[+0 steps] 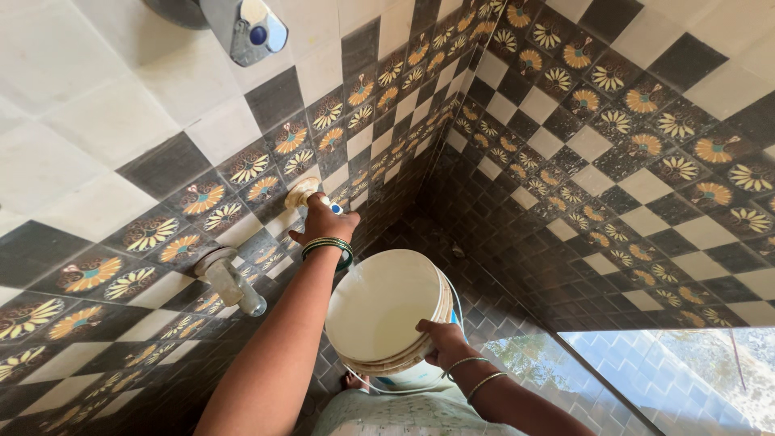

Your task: The person fills a bucket with water from a tap in a tiled bathroom, occasionally pouring water onto the floor and then refilling the bucket several times.

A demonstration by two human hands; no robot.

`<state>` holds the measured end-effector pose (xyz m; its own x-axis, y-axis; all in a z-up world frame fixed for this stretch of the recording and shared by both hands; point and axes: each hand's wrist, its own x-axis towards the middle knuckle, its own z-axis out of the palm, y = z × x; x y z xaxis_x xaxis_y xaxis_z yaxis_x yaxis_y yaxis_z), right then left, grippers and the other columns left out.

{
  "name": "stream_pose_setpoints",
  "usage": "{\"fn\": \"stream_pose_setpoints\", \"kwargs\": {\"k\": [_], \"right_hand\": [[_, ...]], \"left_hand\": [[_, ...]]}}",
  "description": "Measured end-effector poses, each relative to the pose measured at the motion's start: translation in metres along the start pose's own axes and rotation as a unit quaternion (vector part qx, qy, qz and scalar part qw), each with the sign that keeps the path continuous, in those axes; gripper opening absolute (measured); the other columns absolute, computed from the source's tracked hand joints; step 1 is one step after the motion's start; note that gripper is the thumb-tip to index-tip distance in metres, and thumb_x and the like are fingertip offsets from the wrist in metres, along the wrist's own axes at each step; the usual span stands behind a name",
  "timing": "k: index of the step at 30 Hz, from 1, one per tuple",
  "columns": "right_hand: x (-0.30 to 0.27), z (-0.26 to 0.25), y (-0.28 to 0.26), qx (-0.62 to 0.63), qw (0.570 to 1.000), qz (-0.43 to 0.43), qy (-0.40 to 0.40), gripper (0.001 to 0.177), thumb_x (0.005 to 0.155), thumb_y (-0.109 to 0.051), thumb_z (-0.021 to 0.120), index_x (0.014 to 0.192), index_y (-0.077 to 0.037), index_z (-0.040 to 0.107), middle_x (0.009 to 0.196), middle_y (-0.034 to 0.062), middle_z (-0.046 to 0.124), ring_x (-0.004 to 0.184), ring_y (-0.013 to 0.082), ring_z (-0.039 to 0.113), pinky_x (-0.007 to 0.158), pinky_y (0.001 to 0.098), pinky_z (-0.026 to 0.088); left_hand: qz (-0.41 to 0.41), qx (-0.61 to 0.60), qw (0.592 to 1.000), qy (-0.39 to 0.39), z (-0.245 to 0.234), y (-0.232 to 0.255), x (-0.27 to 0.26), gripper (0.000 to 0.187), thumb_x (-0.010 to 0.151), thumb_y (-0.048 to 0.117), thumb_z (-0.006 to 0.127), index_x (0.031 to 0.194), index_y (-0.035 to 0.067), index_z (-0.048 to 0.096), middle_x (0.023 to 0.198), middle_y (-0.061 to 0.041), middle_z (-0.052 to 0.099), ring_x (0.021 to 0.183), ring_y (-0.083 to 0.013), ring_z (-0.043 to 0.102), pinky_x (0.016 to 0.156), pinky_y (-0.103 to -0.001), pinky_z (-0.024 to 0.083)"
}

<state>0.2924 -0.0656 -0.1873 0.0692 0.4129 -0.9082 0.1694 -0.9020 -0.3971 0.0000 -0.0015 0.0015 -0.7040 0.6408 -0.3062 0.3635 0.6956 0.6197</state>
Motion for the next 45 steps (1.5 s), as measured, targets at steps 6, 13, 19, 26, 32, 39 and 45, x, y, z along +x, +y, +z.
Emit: {"fn": "stream_pose_setpoints", "kwargs": {"k": [6, 13, 19, 26, 32, 39, 45], "right_hand": [[0.000, 0.002, 0.001, 0.026, 1.000, -0.002, -0.004, 0.044, 0.079, -0.017, 0.083, 0.113, 0.006, 0.066, 0.097, 0.0187, 0.068, 0.075, 0.0313, 0.069, 0.057, 0.0408, 0.054], [-0.005, 0.001, 0.000, 0.037, 0.999, -0.006, -0.006, 0.044, 0.079, -0.014, 0.083, 0.113, 0.007, 0.065, 0.097, 0.0178, 0.067, 0.075, 0.0309, 0.068, 0.056, 0.0405, 0.053], [-0.006, 0.001, 0.000, 0.010, 1.000, 0.004, 0.012, 0.048, 0.079, -0.018, 0.083, 0.115, 0.006, 0.065, 0.098, 0.0188, 0.068, 0.079, 0.0323, 0.069, 0.061, 0.0420, 0.056], [0.001, 0.002, 0.004, 0.008, 1.000, 0.000, 0.013, 0.045, 0.078, -0.019, 0.085, 0.111, 0.005, 0.066, 0.097, 0.0183, 0.068, 0.075, 0.0319, 0.069, 0.059, 0.0425, 0.055], [0.003, 0.005, 0.004, 0.004, 1.000, 0.002, 0.009, 0.044, 0.079, -0.020, 0.084, 0.111, 0.004, 0.066, 0.095, 0.0173, 0.068, 0.073, 0.0302, 0.067, 0.058, 0.0425, 0.055], [0.009, 0.004, 0.005, 0.030, 0.999, -0.003, -0.015, 0.043, 0.079, -0.017, 0.083, 0.111, 0.006, 0.066, 0.096, 0.0172, 0.068, 0.074, 0.0300, 0.069, 0.058, 0.0428, 0.059], [0.009, 0.007, 0.004, 0.018, 1.000, 0.009, 0.018, 0.040, 0.079, -0.018, 0.084, 0.108, 0.005, 0.068, 0.095, 0.0171, 0.070, 0.073, 0.0305, 0.070, 0.058, 0.0429, 0.059]], "left_hand": [[-0.005, -0.002, 1.000, 0.003, 0.001, 0.000, 0.000, 0.087, 0.070, 0.036, 0.077, 0.145, 0.017, 0.038, 0.131, -0.009, 0.068, 0.126, -0.0297, 0.062, 0.122, -0.070, 0.002], [-0.004, 0.004, 1.000, 0.000, 0.002, -0.001, 0.002, 0.086, 0.070, 0.037, 0.077, 0.145, 0.017, 0.038, 0.131, -0.009, 0.068, 0.126, -0.0296, 0.062, 0.122, -0.070, 0.003], [-0.002, 0.000, 1.000, -0.002, 0.001, 0.000, 0.000, 0.086, 0.071, 0.036, 0.078, 0.144, 0.017, 0.038, 0.134, -0.009, 0.066, 0.129, -0.0294, 0.060, 0.121, -0.072, 0.003], [0.004, 0.019, 0.999, -0.039, -0.008, 0.004, -0.002, 0.082, 0.075, 0.033, 0.078, 0.145, 0.017, 0.037, 0.138, -0.011, 0.062, 0.135, -0.0294, 0.055, 0.120, -0.075, 0.000], [0.011, 0.083, 0.992, -0.094, -0.026, 0.014, -0.002, 0.082, 0.076, 0.033, 0.078, 0.146, 0.018, 0.039, 0.145, -0.007, 0.058, 0.141, -0.0263, 0.049, 0.120, -0.076, 0.002], [0.056, 0.268, 0.945, -0.180, -0.042, 0.034, 0.021, 0.082, 0.080, 0.033, 0.080, 0.150, 0.015, 0.040, 0.150, -0.009, 0.053, 0.145, -0.0290, 0.044, 0.119, -0.074, 0.007], [0.187, 0.547, 0.780, -0.240, -0.048, 0.056, 0.021, 0.083, 0.085, 0.033, 0.082, 0.154, 0.013, 0.041, 0.156, -0.012, 0.048, 0.149, -0.0317, 0.038, 0.118, -0.072, 0.013]]}}
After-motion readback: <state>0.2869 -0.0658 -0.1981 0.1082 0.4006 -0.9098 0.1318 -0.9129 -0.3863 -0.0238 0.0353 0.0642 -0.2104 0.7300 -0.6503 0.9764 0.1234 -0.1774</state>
